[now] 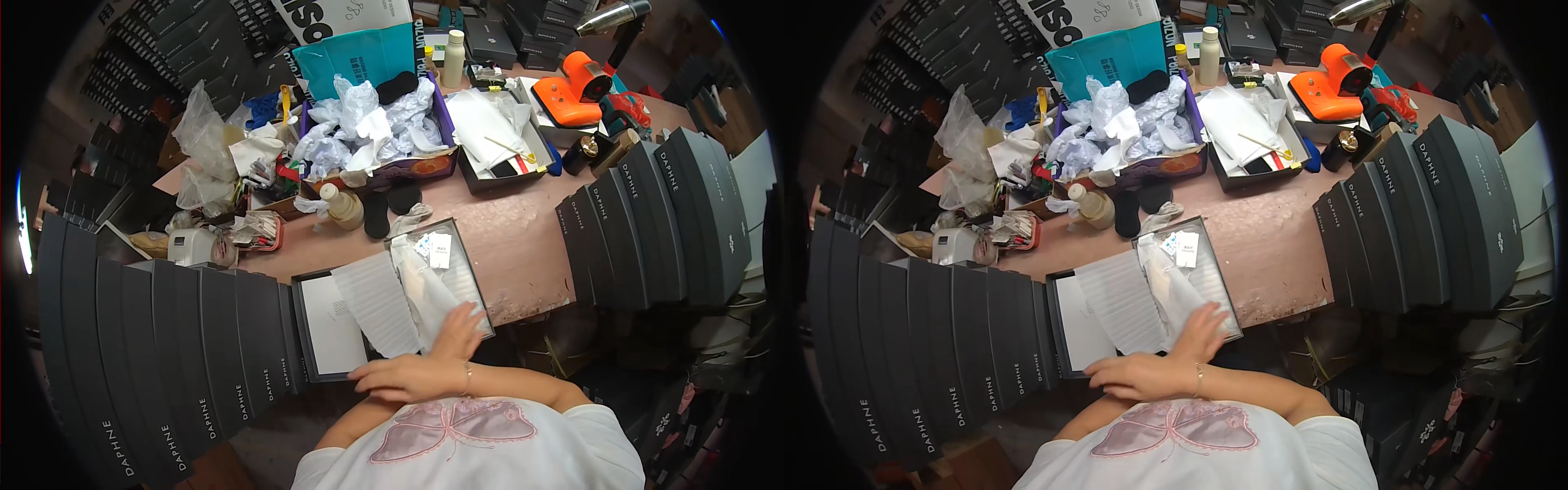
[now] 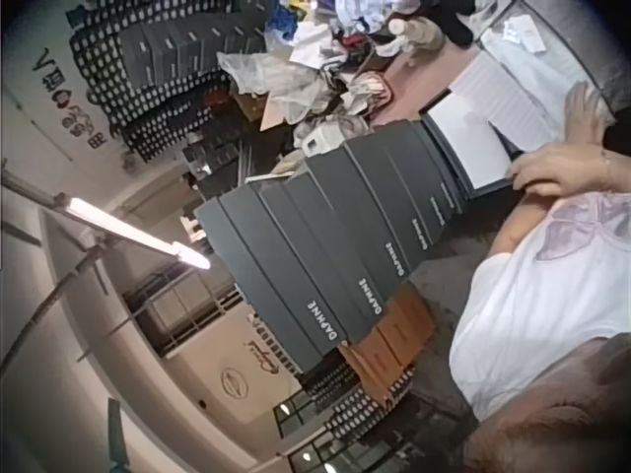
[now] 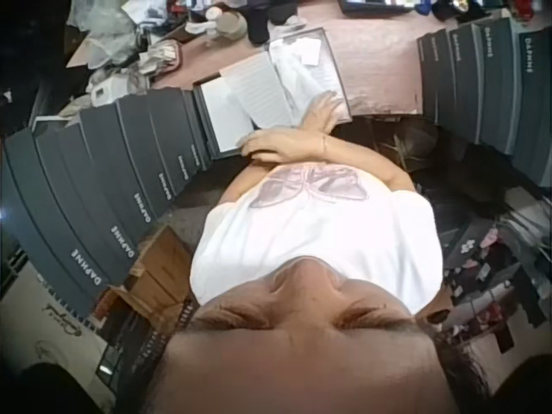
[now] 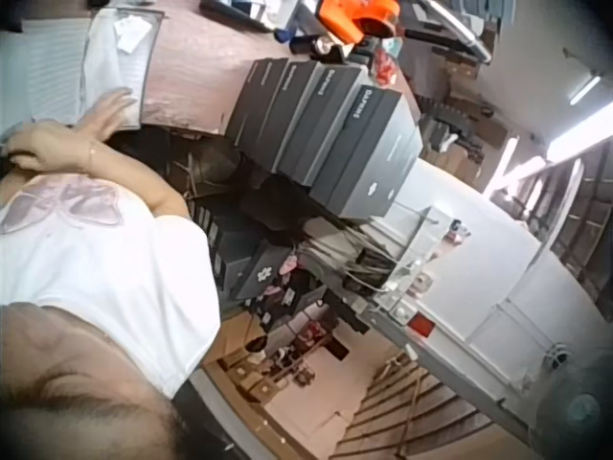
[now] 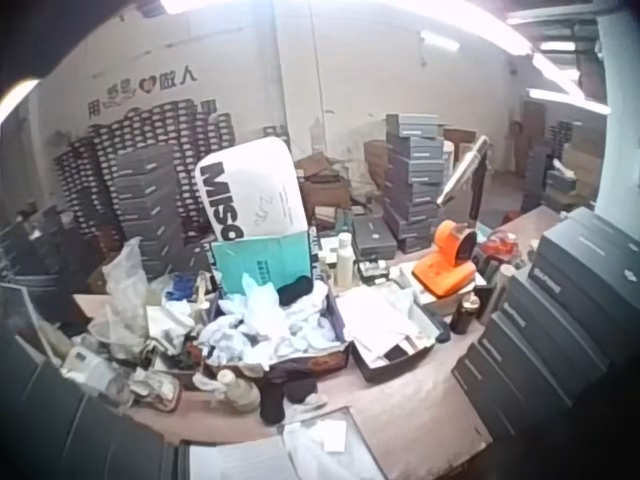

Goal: The person is packing high-heeled shoes into boxes using tissue paper at a manufacturing workbench.

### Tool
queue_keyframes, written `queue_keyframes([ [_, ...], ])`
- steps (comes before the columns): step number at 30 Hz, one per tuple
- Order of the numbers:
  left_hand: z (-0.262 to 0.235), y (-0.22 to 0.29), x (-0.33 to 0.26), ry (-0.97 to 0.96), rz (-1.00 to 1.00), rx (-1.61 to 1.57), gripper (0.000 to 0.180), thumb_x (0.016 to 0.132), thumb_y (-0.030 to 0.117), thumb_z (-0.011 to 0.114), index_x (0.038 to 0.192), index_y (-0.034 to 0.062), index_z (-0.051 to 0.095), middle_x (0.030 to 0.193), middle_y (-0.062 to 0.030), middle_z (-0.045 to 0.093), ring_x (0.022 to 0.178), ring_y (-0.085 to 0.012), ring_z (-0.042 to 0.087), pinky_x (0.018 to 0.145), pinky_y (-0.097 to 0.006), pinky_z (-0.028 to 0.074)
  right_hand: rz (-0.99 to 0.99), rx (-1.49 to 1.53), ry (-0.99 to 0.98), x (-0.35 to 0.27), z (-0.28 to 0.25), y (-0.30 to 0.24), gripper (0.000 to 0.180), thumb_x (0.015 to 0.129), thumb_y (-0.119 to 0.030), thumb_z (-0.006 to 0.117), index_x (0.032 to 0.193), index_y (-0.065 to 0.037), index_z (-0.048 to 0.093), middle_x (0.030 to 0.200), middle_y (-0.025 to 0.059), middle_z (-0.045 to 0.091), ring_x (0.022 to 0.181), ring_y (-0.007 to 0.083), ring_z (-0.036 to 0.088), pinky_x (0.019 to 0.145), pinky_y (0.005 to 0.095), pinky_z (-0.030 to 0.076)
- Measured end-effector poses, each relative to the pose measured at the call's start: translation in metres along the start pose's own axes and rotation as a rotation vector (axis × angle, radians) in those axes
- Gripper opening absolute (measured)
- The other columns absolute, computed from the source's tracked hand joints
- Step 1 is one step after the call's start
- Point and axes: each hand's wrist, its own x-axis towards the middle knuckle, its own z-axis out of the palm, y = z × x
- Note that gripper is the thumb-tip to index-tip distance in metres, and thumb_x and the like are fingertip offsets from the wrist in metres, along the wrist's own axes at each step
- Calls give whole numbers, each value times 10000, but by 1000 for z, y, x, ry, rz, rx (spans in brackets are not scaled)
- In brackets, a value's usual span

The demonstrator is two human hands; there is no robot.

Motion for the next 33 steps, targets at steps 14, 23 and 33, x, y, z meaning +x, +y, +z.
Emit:
queue_keyframes([
  [14, -61, -67, -79, 210, -631, -87, 659, 936, 263, 535, 1424, -62, 236, 1428, -300, 311, 1336, -394, 325, 1094, -408, 272, 726, -522, 222, -85, -34, 147, 355, 789, -122, 649, 1099, 22, 554, 948, 173, 637, 889, 330, 619, 784, 401, 496],
  [23, -90, 26, -45, 426, -451, -760, 744, 860, 251, 689, 1407, -27, 268, 1327, -184, 444, 1198, -269, 473, 1010, -371, 380, 545, 36, 592, -42, -40, 54, 350, 849, -183, 662, 1135, 4, 583, 1015, 114, 653, 910, 197, 632, 798, 318, 494],
  [33, -116, 8, -42, 741, -535, -1064, 389, 947, 248, 568, 1248, 12, 495, 1183, -87, 556, 1069, -176, 546, 919, -331, 463, 67, -1049, 511, -1, -74, 5, 316, 739, -305, 730, 944, -88, 629, 1236, 125, 545, 1270, 353, 400, 1063, 634, 175],
])
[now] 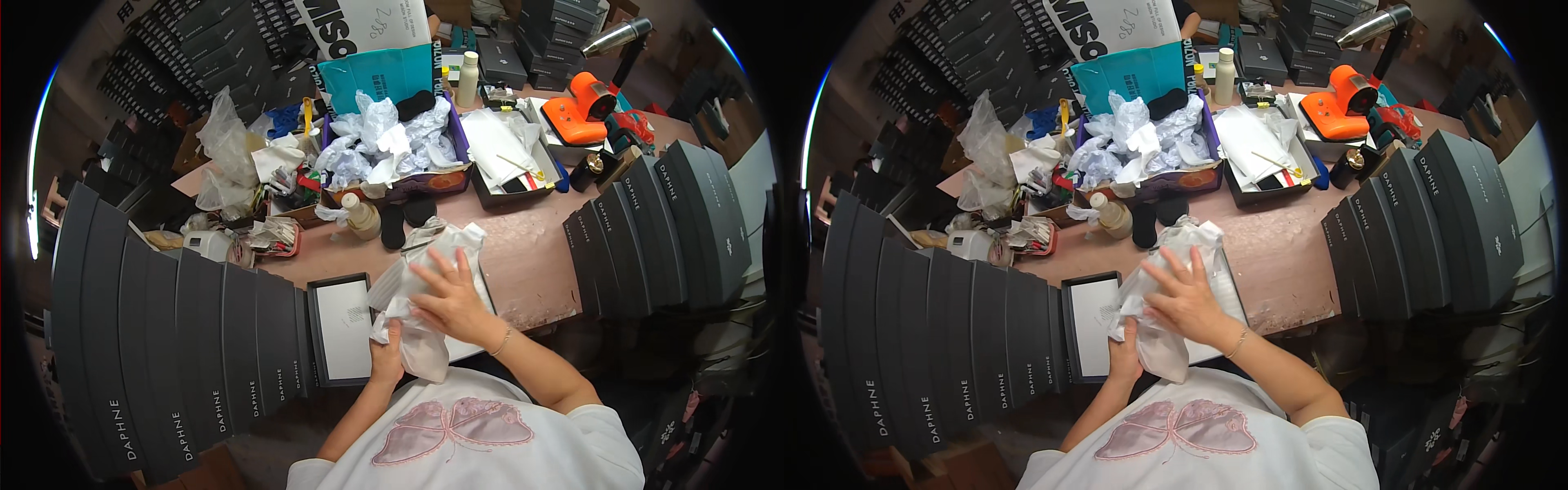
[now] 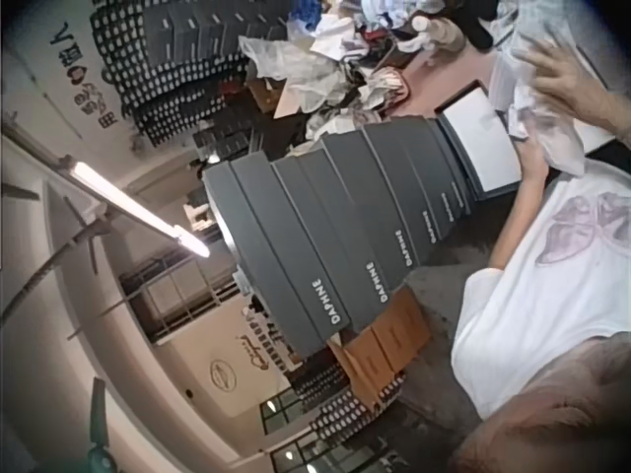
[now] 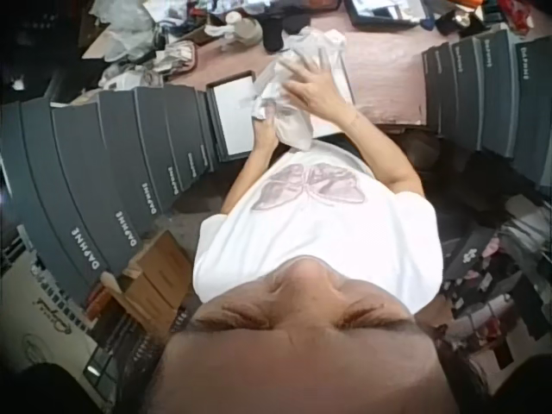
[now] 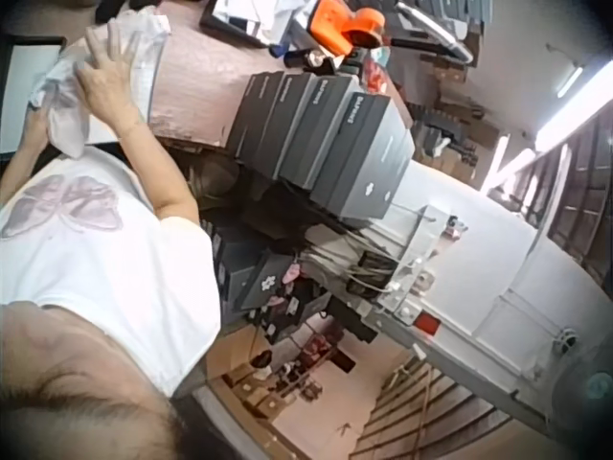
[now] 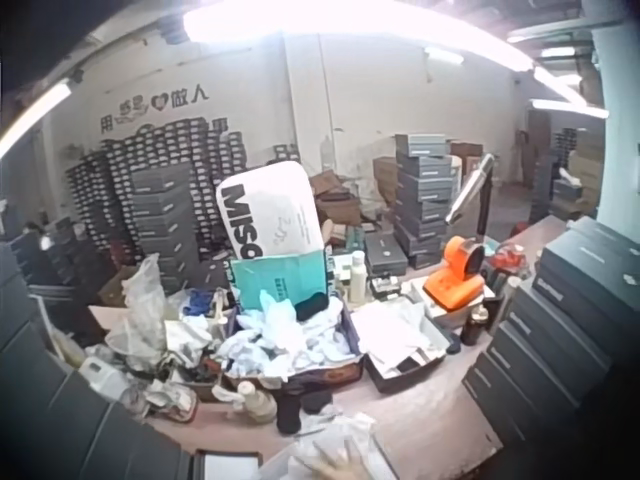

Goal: The person is packing high-heeled shoes into boxes using tissue paper at a manufacturing workbench.

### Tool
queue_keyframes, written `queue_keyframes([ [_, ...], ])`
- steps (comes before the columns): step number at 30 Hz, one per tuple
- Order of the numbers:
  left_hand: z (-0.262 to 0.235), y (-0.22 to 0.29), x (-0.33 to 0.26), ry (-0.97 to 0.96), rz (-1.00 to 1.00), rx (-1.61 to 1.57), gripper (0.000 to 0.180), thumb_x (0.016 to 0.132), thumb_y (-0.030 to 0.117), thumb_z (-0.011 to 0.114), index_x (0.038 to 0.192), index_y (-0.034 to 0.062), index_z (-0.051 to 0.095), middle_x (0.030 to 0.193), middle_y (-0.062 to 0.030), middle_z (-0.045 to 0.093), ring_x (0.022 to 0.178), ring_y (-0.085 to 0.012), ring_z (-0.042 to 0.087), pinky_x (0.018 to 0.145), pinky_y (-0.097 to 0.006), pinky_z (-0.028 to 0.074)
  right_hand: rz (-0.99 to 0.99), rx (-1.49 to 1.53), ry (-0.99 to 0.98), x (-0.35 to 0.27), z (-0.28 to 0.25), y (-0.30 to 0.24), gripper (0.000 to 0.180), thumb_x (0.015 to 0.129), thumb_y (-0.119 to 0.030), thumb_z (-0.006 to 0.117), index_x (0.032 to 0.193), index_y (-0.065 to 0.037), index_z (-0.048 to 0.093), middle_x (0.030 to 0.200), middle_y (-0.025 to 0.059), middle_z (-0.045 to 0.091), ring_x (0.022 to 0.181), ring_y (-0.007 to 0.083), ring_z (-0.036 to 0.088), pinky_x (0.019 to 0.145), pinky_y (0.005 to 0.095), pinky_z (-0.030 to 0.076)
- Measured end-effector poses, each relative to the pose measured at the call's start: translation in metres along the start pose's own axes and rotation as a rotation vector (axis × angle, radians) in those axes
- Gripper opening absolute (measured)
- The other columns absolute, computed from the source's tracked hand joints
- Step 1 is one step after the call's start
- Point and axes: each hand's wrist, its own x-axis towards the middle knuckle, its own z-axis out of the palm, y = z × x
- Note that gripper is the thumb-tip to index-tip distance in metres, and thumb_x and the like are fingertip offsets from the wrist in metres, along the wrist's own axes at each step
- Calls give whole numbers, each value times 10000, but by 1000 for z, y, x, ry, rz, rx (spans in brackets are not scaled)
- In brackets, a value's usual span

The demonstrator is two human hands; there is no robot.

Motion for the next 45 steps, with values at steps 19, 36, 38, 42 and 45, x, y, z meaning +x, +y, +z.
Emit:
queue_keyframes([
  [19, -61, 80, 41, 302, 1, -276, 530, 984, 501, 341, 1186, 56, 545, 1056, -88, 598, 957, -186, 587, 869, -338, 482, 503, 129, -313, -61, 4, 46, 572, 754, -329, 718, 1199, -44, 498, 847, 158, 630, 758, 334, 631, 642, 398, 498],
  [36, -5, 42, 50, -676, -892, 235, 776, 905, 666, 348, 1403, 71, 367, 1254, -164, 528, 1097, -278, 574, 864, -394, 515, 162, 257, -932, 9, -36, 34, 539, 856, -518, 503, 960, -8, 642, 872, 254, 645, 731, 370, 643, 655, 438, 496],
  [38, -15, -2, 39, -757, -1142, -270, 752, 920, 665, 253, 1390, 88, 364, 1218, -252, 535, 924, -323, 643, 739, -407, 579, 21, 105, -670, 19, -26, 26, 390, 818, -442, 599, 876, -59, 640, 833, 144, 643, 802, 294, 626, 706, 394, 454],
  [42, -7, -4, 25, -385, -873, -437, 775, 908, 696, 176, 1360, 108, 401, 1156, -217, 563, 865, -302, 650, 704, -410, 578, -131, -12, -79, 0, 11, 25, 258, 736, -288, 693, 916, -123, 608, 840, 17, 562, 834, 192, 546, 733, 343, 370],
  [45, -9, -11, 15, -192, -701, -471, 748, 910, 696, 175, 1337, 136, 426, 1174, -139, 568, 969, -281, 618, 780, -429, 541, 8, -57, -151, -28, 42, -2, 324, 733, -261, 700, 1004, -119, 594, 861, 22, 561, 800, 197, 536, 719, 371, 366],
])
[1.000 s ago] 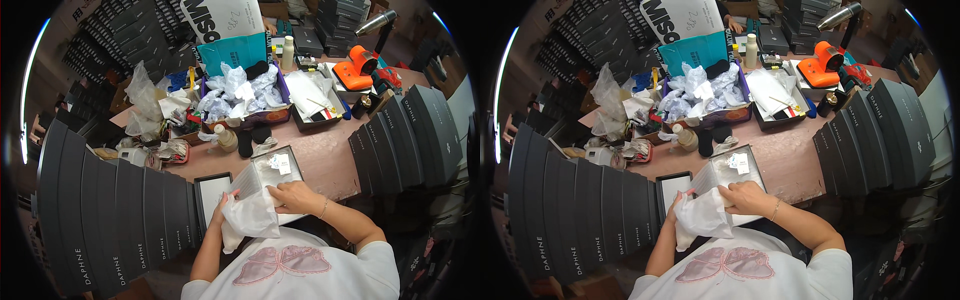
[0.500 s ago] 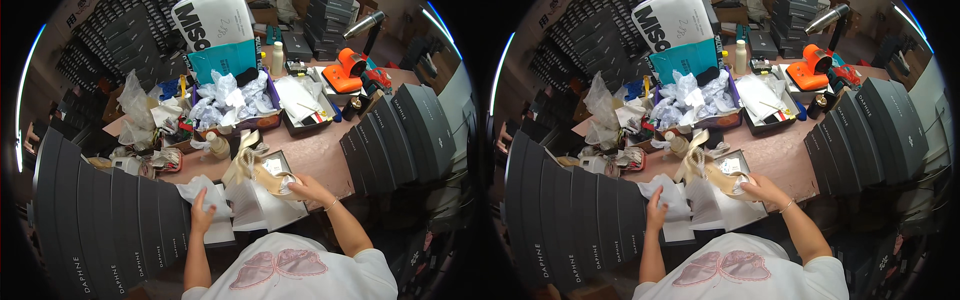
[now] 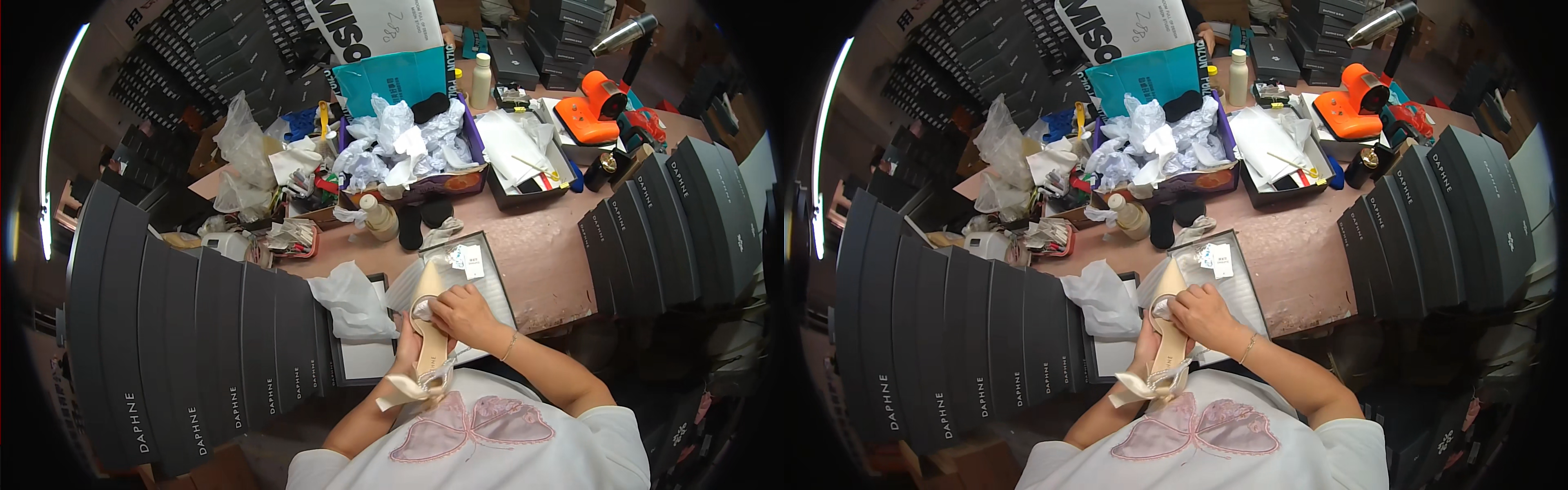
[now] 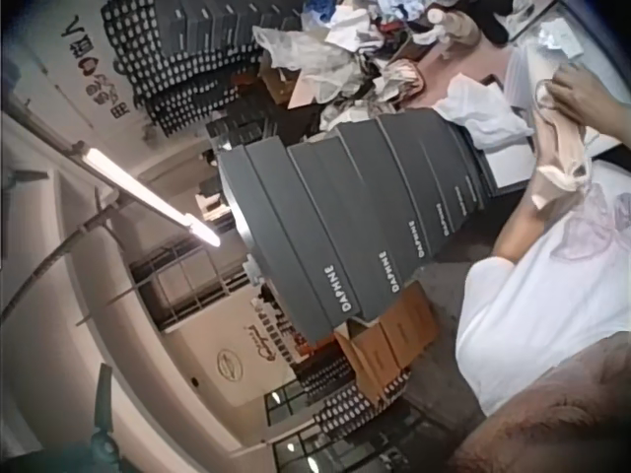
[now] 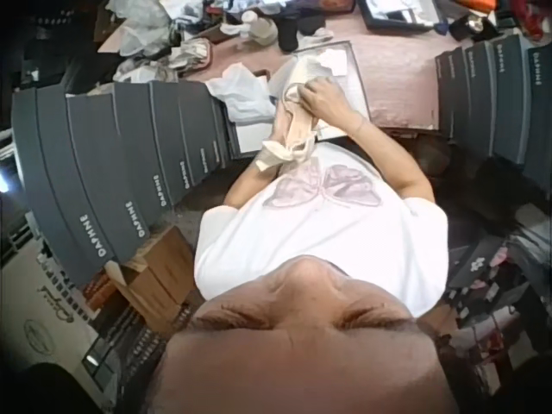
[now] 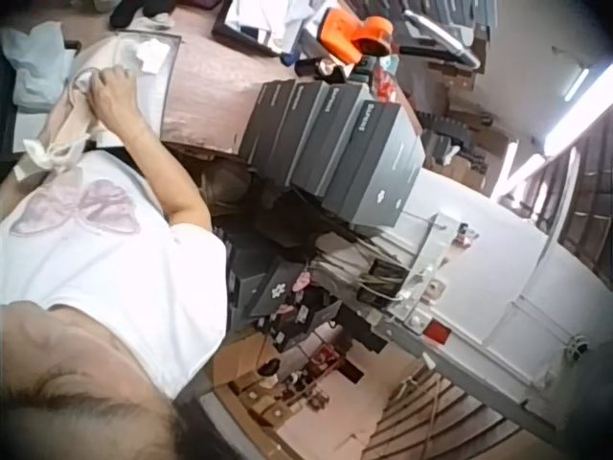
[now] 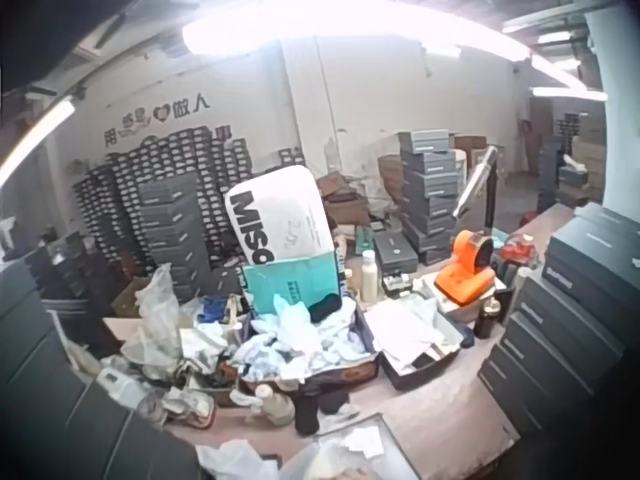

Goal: The person is packing high-heeled shoes into boxes using tissue paper at a manufacturing workbench.

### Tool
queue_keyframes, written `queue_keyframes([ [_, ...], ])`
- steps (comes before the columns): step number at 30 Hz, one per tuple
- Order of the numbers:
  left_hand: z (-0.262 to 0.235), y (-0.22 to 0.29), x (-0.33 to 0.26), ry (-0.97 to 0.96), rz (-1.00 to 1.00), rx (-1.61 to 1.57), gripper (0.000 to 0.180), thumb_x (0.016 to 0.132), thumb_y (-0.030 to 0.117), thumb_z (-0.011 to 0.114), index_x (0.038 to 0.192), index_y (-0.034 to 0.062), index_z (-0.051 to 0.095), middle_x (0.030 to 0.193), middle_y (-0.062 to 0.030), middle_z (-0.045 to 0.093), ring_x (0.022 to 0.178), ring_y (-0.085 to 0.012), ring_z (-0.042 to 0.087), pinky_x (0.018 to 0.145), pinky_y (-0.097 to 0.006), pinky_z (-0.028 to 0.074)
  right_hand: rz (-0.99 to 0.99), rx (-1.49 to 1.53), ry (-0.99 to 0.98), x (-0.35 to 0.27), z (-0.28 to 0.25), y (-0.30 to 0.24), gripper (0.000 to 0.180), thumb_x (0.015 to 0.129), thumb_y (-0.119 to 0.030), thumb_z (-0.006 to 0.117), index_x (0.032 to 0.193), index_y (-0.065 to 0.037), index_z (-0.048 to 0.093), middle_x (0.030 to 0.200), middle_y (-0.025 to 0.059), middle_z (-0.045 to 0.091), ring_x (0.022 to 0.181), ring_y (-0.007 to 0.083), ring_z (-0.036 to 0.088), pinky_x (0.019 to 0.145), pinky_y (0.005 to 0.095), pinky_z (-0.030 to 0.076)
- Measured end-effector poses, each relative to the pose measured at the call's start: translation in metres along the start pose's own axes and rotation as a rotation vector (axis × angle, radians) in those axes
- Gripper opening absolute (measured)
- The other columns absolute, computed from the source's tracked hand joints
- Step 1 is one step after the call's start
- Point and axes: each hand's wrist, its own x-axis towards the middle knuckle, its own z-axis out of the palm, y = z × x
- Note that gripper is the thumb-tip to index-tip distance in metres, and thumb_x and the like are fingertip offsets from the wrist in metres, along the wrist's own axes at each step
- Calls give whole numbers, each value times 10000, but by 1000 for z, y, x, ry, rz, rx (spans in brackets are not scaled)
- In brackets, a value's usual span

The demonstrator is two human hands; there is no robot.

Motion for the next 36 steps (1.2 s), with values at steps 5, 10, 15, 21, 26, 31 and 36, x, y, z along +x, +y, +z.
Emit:
queue_keyframes([
  [5, 22, -16, -11, 301, 101, 32, 773, 884, 737, 167, 1219, 123, 497, 1039, -97, 601, 915, -257, 602, 777, -397, 505, 192, 120, -83, -5, 26, -16, 332, 732, -267, 708, 1001, -101, 606, 812, 37, 572, 822, 215, 574, 721, 369, 384],
  [10, 14, -30, -17, 319, 86, 68, 786, 865, 763, 189, 1171, 116, 514, 964, -87, 596, 840, -250, 587, 701, -387, 495, 207, 164, -193, -4, 33, -15, 229, 722, -213, 686, 895, -74, 633, 763, 80, 609, 677, 275, 613, 636, 386, 462],
  [15, -23, -14, -10, 384, 111, -20, 833, 849, 776, 210, 1217, 88, 503, 1088, -142, 568, 903, -276, 601, 765, -425, 539, 415, 440, -111, -33, 10, 10, 190, 737, -192, 672, 849, -41, 640, 767, 126, 623, 661, 312, 620, 578, 399, 493],
  [21, -15, -24, -9, 281, 74, -9, 860, 848, 777, 203, 1296, 89, 459, 1187, -152, 547, 1026, -294, 584, 848, -440, 516, 78, 120, -60, -10, 21, 5, 240, 757, -251, 687, 890, -92, 566, 821, 72, 559, 743, 251, 592, 640, 376, 449],
  [26, -11, -33, -10, 205, 40, -30, 831, 874, 744, 191, 1349, 102, 419, 1256, -129, 533, 1095, -302, 567, 958, -471, 454, 48, 18, -105, -11, 48, 12, 204, 704, -211, 676, 826, -114, 544, 778, 42, 535, 724, 205, 572, 649, 331, 415],
  [31, -2, -30, -4, 199, 61, -80, 778, 882, 728, 221, 1329, 131, 439, 1204, -116, 556, 1058, -288, 585, 859, -432, 520, -98, -8, 5, -8, 33, 21, 192, 686, -181, 639, 852, -124, 561, 754, 6, 526, 710, 170, 560, 651, 310, 398],
  [36, -1, -27, -11, 189, 55, -68, 880, 814, 809, 237, 1327, 122, 437, 1190, -117, 553, 1045, -275, 581, 869, -431, 519, -186, 81, 42, -13, 47, 19, 221, 689, -173, 617, 901, -134, 569, 769, -11, 534, 722, 160, 554, 653, 309, 388],
])
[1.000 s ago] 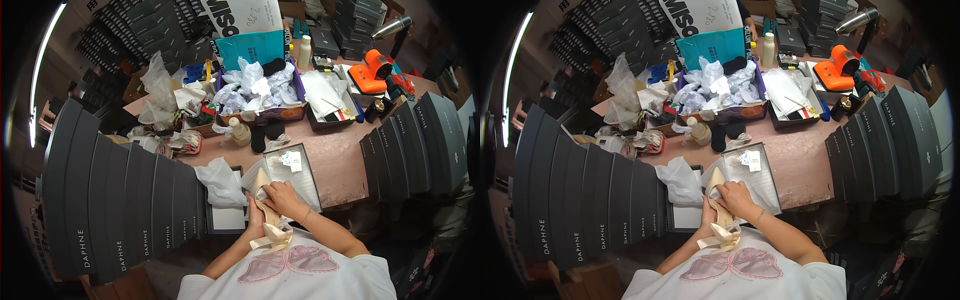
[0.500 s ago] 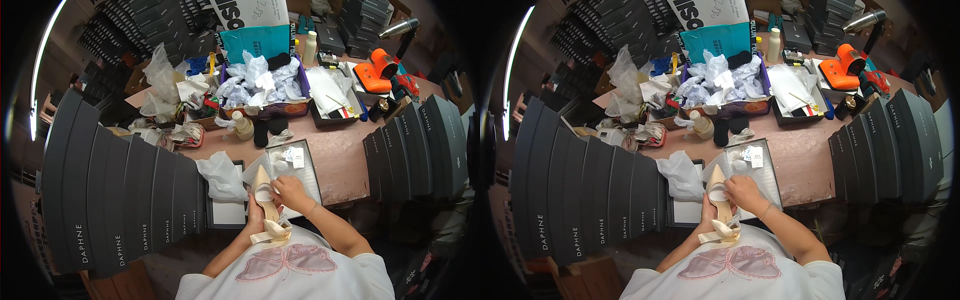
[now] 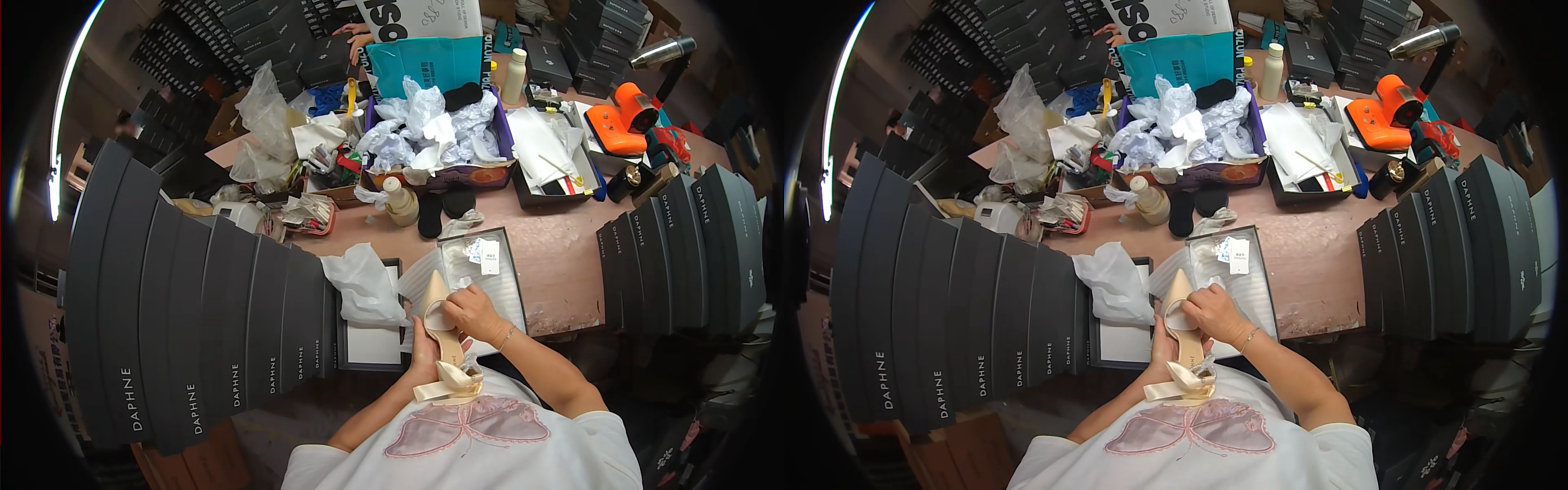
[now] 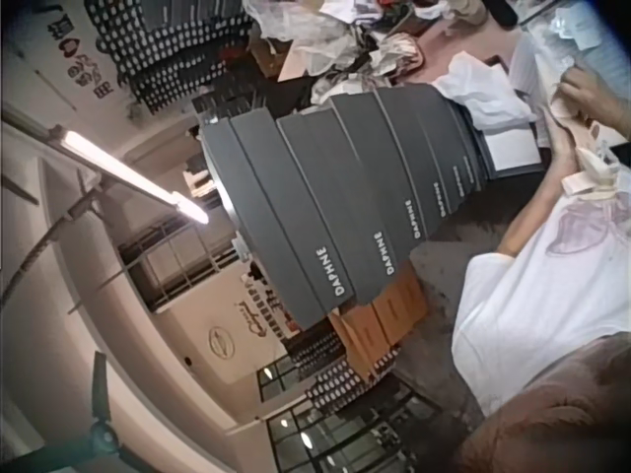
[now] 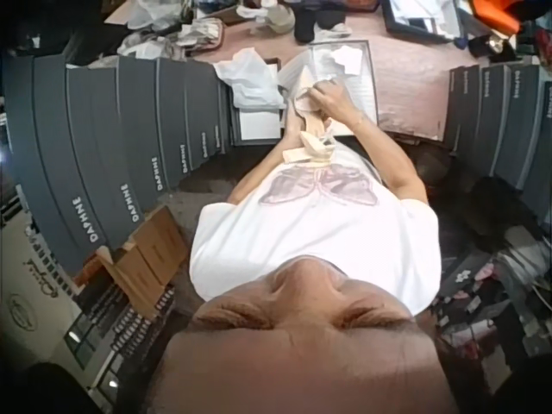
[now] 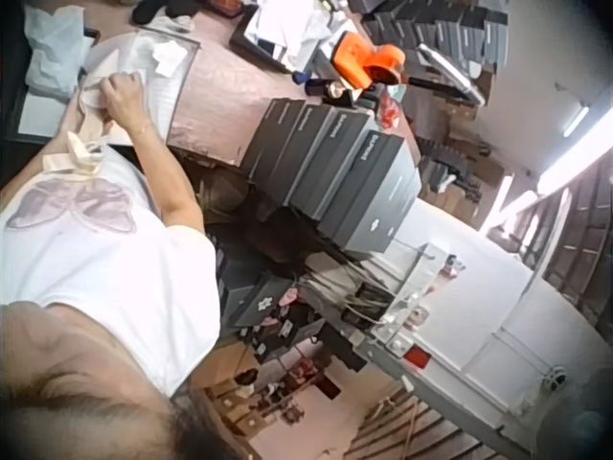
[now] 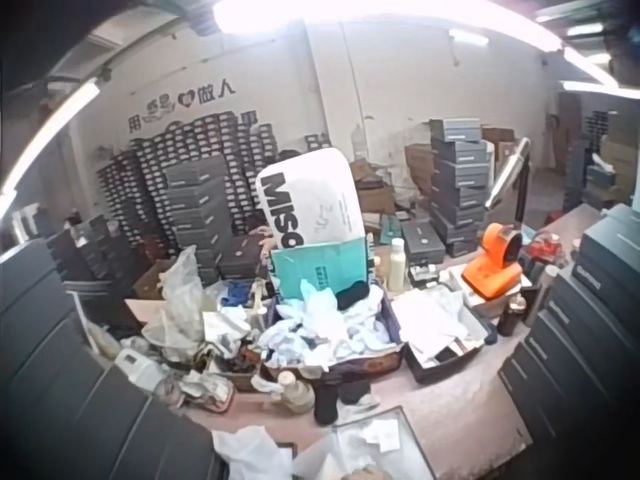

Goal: The person is packing high-heeled shoes into boxes using tissue paper at a manufacturing workbench.

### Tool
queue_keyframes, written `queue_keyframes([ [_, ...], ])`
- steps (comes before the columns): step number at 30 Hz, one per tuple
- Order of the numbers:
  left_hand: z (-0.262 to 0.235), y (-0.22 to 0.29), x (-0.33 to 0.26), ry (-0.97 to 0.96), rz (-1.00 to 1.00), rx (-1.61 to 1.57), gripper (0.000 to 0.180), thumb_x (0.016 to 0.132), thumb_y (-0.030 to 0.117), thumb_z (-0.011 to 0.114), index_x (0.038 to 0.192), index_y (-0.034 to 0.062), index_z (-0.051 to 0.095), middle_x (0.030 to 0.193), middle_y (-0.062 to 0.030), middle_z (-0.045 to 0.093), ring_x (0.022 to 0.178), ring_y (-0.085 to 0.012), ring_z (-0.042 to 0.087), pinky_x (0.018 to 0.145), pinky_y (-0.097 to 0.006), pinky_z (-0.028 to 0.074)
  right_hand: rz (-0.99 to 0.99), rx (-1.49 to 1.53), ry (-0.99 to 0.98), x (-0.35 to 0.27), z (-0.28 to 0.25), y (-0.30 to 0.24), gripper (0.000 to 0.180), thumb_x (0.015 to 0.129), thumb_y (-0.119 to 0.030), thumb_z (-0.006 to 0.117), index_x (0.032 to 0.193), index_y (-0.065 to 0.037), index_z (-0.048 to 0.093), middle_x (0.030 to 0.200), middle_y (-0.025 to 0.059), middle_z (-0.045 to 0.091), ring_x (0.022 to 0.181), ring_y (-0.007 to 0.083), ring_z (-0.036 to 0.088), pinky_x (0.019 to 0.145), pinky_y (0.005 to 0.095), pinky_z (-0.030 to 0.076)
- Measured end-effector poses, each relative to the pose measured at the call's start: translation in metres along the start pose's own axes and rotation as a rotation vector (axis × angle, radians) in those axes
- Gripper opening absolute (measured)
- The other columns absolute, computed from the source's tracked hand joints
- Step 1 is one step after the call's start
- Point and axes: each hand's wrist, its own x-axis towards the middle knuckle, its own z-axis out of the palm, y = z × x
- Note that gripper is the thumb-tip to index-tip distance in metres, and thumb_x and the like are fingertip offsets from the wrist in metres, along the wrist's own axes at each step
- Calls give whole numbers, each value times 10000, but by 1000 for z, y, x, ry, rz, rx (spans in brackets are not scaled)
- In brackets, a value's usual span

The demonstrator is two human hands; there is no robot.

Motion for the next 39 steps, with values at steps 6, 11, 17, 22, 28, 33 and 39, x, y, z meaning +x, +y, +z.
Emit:
queue_keyframes([
  [6, -5, -5, 6, 48, -39, -14, 890, 826, 796, 248, 1324, 80, 424, 1199, -159, 540, 1043, -278, 586, 870, -428, 522, 109, 4, 9, 3, 4, -5, 187, 709, -175, 604, 890, -135, 580, 773, -13, 541, 728, 157, 551, 656, 305, 385],
  [11, -18, -3, 10, -240, -119, -91, 879, 852, 767, 243, 1343, 54, 400, 1211, -175, 528, 1085, -284, 567, 900, -432, 509, 46, 40, -4, 5, 8, -1, 183, 715, -170, 610, 891, -127, 586, 787, -4, 553, 717, 162, 555, 657, 308, 389],
  [17, -2, -5, 6, 3, -88, 11, 872, 864, 754, 233, 1346, 48, 403, 1242, -193, 504, 1088, -297, 564, 914, -432, 495, 118, 49, -31, -10, 11, -2, 164, 708, -154, 661, 851, -108, 596, 747, 9, 558, 670, 192, 552, 626, 319, 403],
  [22, -19, 0, 18, 87, -40, -88, 839, 872, 739, 241, 1300, 51, 458, 1161, -184, 563, 1027, -320, 589, 890, -444, 500, 323, 138, 151, -7, -24, -14, 129, 696, -113, 694, 775, -104, 592, 694, 20, 529, 641, 212, 541, 608, 346, 395],
  [28, -18, 9, 16, 24, 34, 99, 863, 835, 790, 237, 1272, 84, 471, 1204, -135, 554, 1045, -267, 575, 870, -438, 493, 274, 83, -76, 4, -38, -7, 251, 728, -187, 700, 924, -101, 567, 808, 51, 583, 696, 263, 591, 628, 366, 438],
  [33, 16, 3, -3, 99, 74, 215, 738, 913, 686, 248, 1388, 133, 362, 1355, -97, 466, 1228, -273, 478, 993, -450, 418, 133, -51, -271, 2, 19, -23, 201, 704, -189, 675, 840, -95, 563, 771, 56, 575, 700, 244, 606, 624, 355, 455],
  [39, -35, 10, 9, 130, -56, 85, 841, 840, 785, 214, 1272, 108, 465, 1063, -159, 593, 877, -279, 609, 744, -416, 528, 331, 56, 59, -23, -40, -17, 219, 698, -101, 653, 901, -64, 582, 763, 87, 565, 687, 273, 582, 616, 396, 464],
])
